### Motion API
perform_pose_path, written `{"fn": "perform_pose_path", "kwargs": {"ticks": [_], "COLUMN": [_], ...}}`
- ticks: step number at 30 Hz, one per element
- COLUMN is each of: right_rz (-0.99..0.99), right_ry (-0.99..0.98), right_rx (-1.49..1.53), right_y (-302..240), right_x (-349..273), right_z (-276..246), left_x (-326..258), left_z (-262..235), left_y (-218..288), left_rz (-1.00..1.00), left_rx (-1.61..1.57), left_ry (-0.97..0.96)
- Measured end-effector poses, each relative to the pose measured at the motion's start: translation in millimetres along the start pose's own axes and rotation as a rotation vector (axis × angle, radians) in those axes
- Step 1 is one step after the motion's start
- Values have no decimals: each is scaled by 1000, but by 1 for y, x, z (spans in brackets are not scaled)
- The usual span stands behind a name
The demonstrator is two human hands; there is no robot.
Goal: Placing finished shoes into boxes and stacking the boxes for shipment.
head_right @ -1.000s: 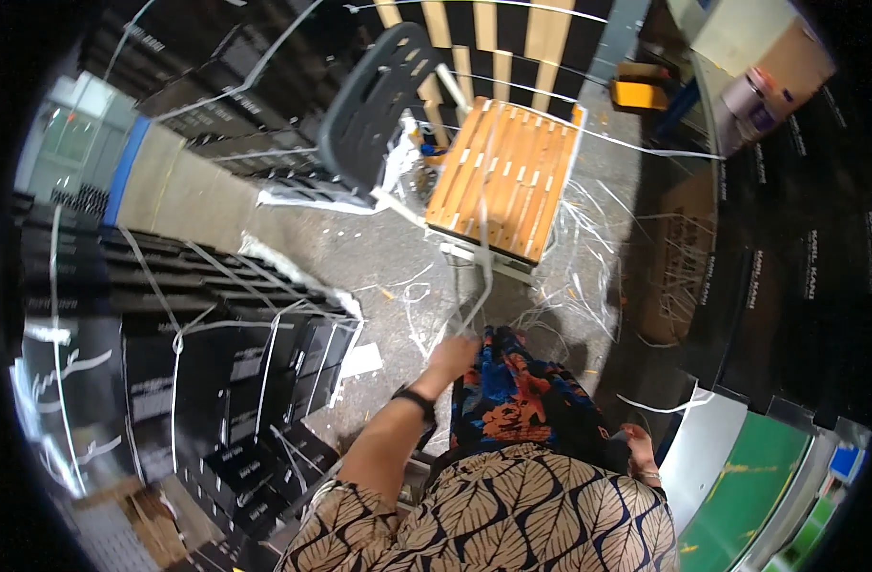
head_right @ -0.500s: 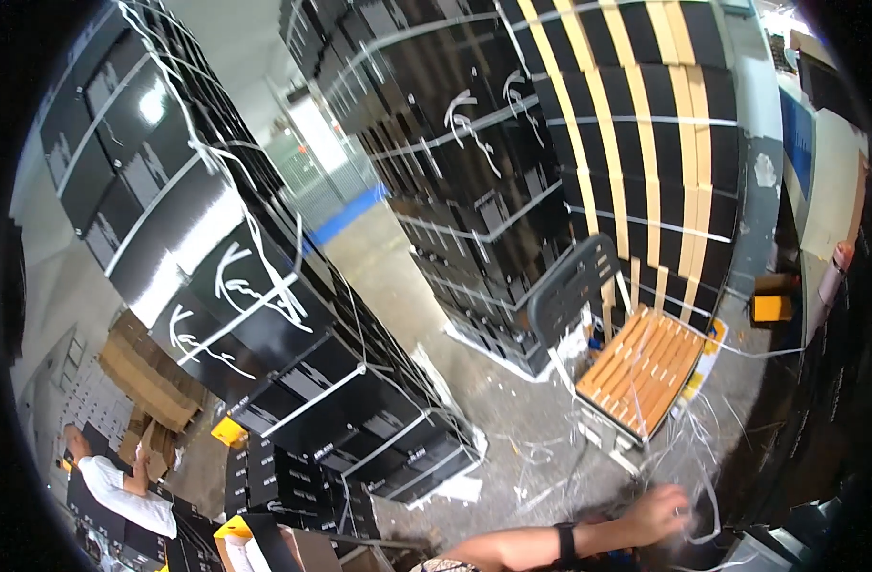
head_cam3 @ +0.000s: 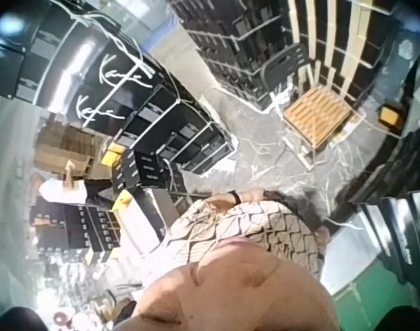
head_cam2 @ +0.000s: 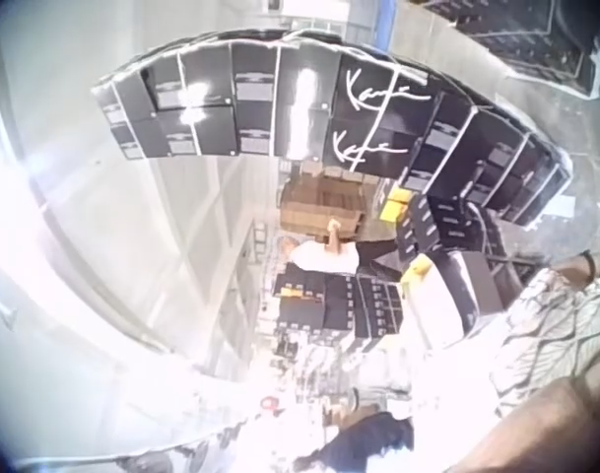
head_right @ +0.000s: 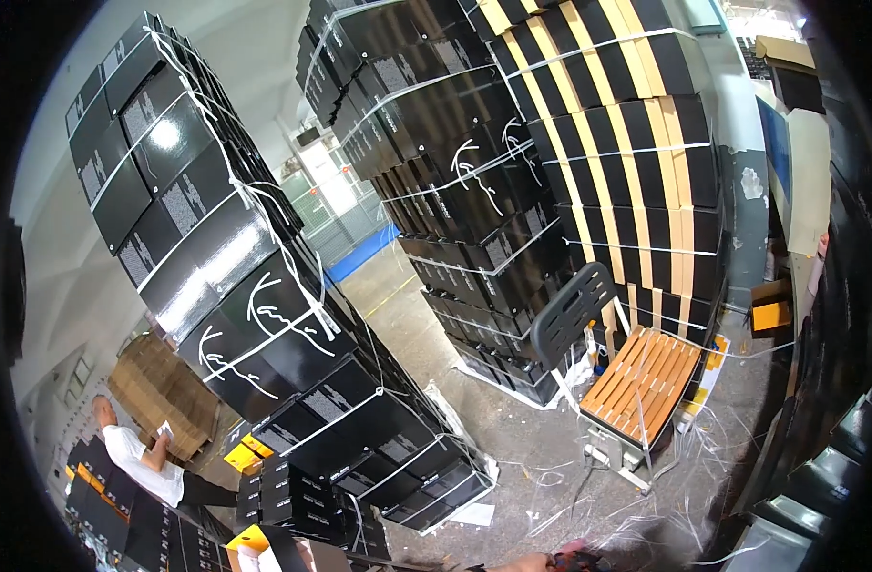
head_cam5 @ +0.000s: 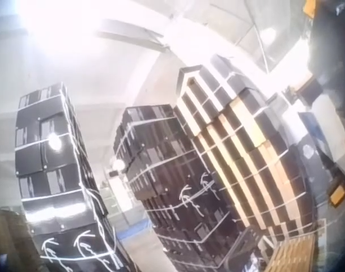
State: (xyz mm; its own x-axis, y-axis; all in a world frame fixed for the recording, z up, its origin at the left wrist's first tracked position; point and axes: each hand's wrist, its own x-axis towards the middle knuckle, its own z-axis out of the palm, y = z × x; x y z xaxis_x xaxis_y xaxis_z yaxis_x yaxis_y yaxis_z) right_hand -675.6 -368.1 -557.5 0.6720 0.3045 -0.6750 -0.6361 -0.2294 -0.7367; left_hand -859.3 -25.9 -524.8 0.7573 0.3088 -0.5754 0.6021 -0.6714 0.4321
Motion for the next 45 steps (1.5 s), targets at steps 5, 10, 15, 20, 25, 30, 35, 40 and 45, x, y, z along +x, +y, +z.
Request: {"fn": "perform_pose_path", "kwargs": {"ticks": [5,10,15,20,25,30,35,40,45], "right_rz": [-51,-211,-555,-335,-63,184,213,209,236], "right_ry": [-71,-161,-164,-183,-138,-3,-6,-6,-26], "right_rx": [-37,-99,-448,-534,-599,-569,-544,-430,-442], "right_y": [149,137,80,9,-24,-15,23,-8,-37], "right_x": [136,126,74,1,-55,-79,-23,-3,15], "right_z": [-144,-89,-72,-34,38,107,135,176,188], "left_x": [-21,-14,-13,-35,-59,-65,-83,-89,-80], "left_z": [-20,-40,-45,8,-5,-4,-19,-30,-33], "left_y": [25,-54,-120,-164,-166,-186,-202,-231,-253], "left_rz": [50,34,29,9,-126,-206,-325,-391,-434], "left_rx": [-50,86,177,153,-48,-349,-431,-441,-475], "left_ry": [5,63,115,97,57,118,73,117,127]}}
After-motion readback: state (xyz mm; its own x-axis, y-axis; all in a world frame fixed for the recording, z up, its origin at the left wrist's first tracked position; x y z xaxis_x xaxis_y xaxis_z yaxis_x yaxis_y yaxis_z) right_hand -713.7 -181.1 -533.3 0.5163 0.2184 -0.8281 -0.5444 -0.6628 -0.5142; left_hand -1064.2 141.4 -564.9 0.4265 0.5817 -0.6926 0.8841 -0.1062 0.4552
